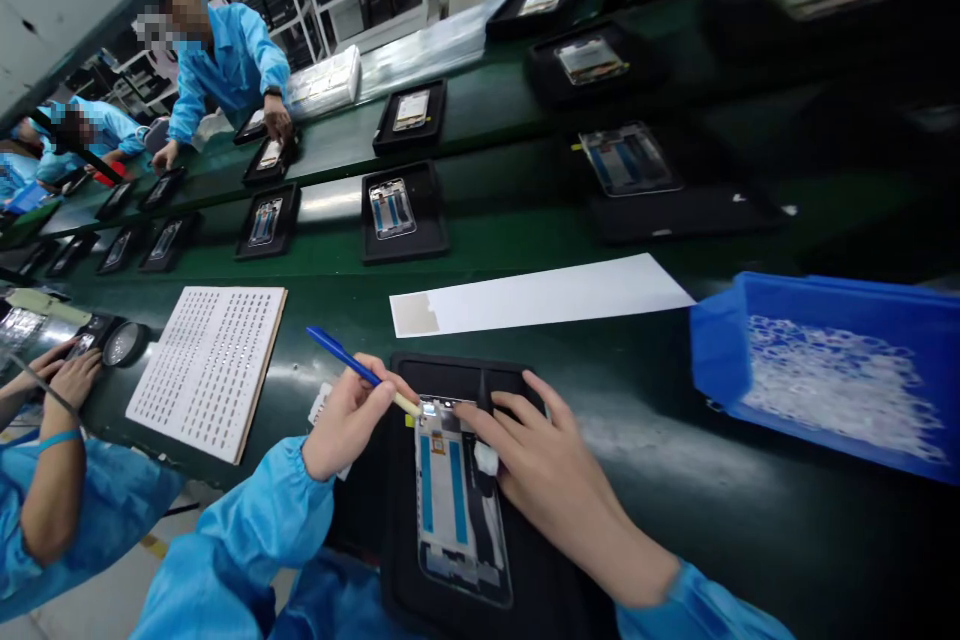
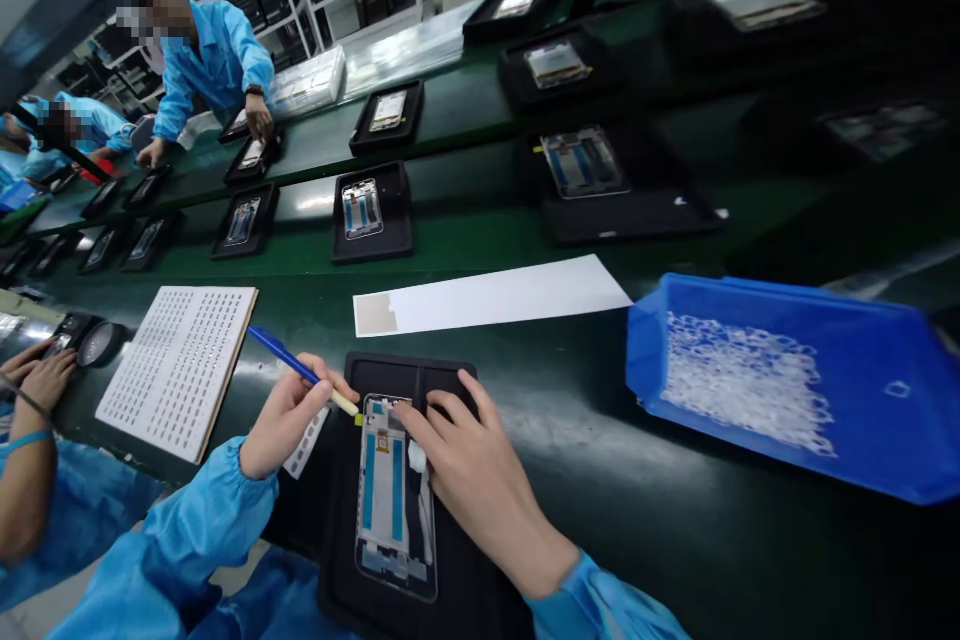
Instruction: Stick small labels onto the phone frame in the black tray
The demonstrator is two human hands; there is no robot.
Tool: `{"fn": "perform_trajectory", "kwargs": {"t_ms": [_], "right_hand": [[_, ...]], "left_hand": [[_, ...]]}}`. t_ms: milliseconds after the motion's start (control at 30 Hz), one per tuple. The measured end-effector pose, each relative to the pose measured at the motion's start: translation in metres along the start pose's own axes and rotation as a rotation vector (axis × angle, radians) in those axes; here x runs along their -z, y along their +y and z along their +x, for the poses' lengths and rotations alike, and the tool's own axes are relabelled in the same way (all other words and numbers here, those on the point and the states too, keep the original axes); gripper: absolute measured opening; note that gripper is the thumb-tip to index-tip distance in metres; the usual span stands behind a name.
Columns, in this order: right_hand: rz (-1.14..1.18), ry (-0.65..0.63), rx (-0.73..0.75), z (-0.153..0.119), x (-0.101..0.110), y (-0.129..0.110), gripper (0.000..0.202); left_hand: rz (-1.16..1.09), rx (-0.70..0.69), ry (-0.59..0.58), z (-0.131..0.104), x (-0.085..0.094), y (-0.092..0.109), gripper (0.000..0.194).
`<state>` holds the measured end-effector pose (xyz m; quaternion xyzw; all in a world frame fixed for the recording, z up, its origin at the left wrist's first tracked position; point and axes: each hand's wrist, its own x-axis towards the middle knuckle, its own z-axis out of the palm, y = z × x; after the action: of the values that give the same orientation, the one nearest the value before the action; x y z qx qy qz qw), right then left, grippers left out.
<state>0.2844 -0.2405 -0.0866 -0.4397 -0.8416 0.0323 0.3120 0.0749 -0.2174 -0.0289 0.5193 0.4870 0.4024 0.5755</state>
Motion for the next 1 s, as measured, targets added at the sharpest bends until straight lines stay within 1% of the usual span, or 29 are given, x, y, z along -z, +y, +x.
{"fn": "perform_trajectory", "kwargs": {"t_ms": [67, 100, 167, 233, 300, 367, 433, 500, 533, 633, 700, 833, 900, 1000], "right_hand": [[0.094, 0.009, -0.045, 0.004, 0.005, -0.001, 0.036], [0.181, 0.029, -0.099, 0.004, 0.009, -0.001, 0.032], [0.391, 0.097, -0.300, 0.005, 0.018, -0.003, 0.026], [0.606, 0.179, -0.568, 0.004, 0.027, -0.008, 0.031], [0.842, 0.210, -0.791, 0.004, 0.033, -0.016, 0.041], [1.099, 0.177, -0.930, 0.004, 0.036, -0.025, 0.047], [1.295, 0.141, -1.029, 0.006, 0.036, -0.035, 0.047], [1.392, 0.130, -1.101, 0.007, 0.035, -0.043, 0.046], [1.413, 0.131, -1.133, 0.007, 0.035, -0.046, 0.046], [1.427, 0.162, -1.210, 0.007, 0.032, -0.053, 0.052], [1.413, 0.222, -1.243, 0.009, 0.029, -0.055, 0.055], [1.386, 0.361, -1.298, 0.013, 0.024, -0.056, 0.053], [1.382, 0.370, -1.296, 0.015, 0.022, -0.057, 0.052], [1.387, 0.351, -1.299, 0.017, 0.021, -0.058, 0.052]], "left_hand": [[-0.079, -0.003, -0.036, -0.003, -0.003, -0.003, 0.037], [-0.103, -0.014, -0.045, -0.004, -0.004, -0.004, 0.037], [-0.095, -0.052, -0.038, -0.007, -0.007, -0.006, 0.034], [0.023, -0.127, 0.017, -0.011, -0.008, -0.008, 0.026], [0.238, -0.286, 0.100, -0.014, -0.007, -0.012, 0.015], [0.486, -0.531, 0.150, -0.015, -0.005, -0.015, 0.008], [0.712, -0.779, 0.149, -0.014, -0.002, -0.017, 0.010], [0.883, -0.963, 0.139, -0.012, 0.001, -0.017, 0.012], [0.932, -1.041, 0.147, -0.011, 0.002, -0.017, 0.013], [0.978, -1.206, 0.160, -0.008, 0.002, -0.017, 0.010], [0.989, -1.256, 0.160, -0.007, 0.001, -0.018, 0.007], [1.006, -1.325, 0.161, -0.008, -0.003, -0.014, 0.008], [1.002, -1.349, 0.146, -0.009, -0.004, -0.010, 0.010], [0.992, -1.362, 0.144, -0.008, -0.005, -0.007, 0.011]]}}
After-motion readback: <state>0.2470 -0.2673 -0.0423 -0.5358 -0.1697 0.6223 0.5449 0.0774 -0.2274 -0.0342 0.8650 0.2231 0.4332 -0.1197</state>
